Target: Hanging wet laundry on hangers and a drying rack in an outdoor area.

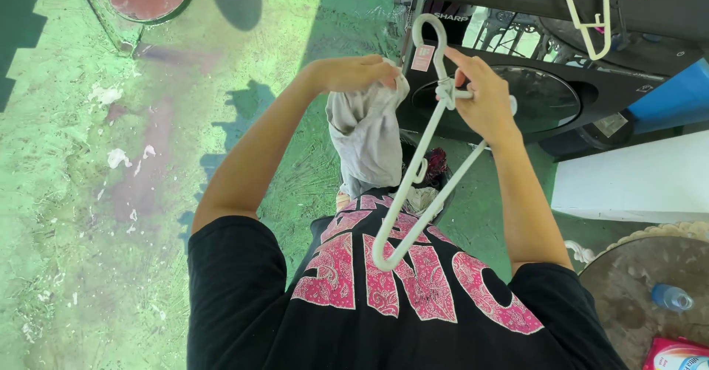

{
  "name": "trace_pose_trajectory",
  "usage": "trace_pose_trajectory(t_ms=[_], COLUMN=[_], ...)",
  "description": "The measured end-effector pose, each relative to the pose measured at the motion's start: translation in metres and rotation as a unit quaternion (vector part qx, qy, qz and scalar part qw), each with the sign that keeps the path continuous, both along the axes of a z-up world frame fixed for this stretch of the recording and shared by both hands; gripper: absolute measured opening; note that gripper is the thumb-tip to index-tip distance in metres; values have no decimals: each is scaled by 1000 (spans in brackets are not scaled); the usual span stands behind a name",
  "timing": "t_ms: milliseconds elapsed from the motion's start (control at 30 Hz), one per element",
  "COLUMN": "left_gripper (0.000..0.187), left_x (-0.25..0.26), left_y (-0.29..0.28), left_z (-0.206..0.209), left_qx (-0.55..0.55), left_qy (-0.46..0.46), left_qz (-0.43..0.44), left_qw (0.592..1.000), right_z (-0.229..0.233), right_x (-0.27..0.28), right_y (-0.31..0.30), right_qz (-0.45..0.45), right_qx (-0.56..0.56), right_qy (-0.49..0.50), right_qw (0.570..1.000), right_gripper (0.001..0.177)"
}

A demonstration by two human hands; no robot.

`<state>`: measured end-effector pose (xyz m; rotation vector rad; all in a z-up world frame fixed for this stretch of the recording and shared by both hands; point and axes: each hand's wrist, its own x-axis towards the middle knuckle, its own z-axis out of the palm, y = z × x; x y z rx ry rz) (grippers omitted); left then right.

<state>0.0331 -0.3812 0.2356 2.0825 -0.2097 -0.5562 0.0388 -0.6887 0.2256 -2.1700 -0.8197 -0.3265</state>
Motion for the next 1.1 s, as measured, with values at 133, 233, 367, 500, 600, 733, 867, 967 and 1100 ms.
trace_pose_trajectory(t_ms=[133,233,367,500,600,733,867,967,1100], left_gripper=[38,21,34,41,57,45,54,37,43], left_x=[-11,-21,-39,-37,-36,-26,-7,13,14], left_y=[-12,6,-12,-25,-30,-49,-74,-76,-73], left_z=[2,-32,-114,-117,-71,-20,-3,-7,-5], left_qx=[71,-3,110,154,252,200,274,364,368], left_qy=[-73,-188,-454,-381,-453,-341,-377,-343,-335], left_qz=[-96,-61,88,324,126,171,92,52,36], left_qw=[990,980,880,852,846,902,880,864,867], right_z=[-17,-35,-2,-1,-18,-31,-46,-25,-21], right_x=[-14,-10,-31,-25,-18,-19,-12,-15,-17], right_y=[45,45,44,22,-14,-43,-47,-9,56], right_qz=[62,70,29,-15,-153,-195,-112,53,119], right_qx=[19,48,120,150,133,160,389,576,683], right_qy=[94,99,143,129,176,240,260,173,166], right_qw=[994,991,982,980,963,937,877,798,701], right_gripper=[43,13,13,11,23,22,32,27,27])
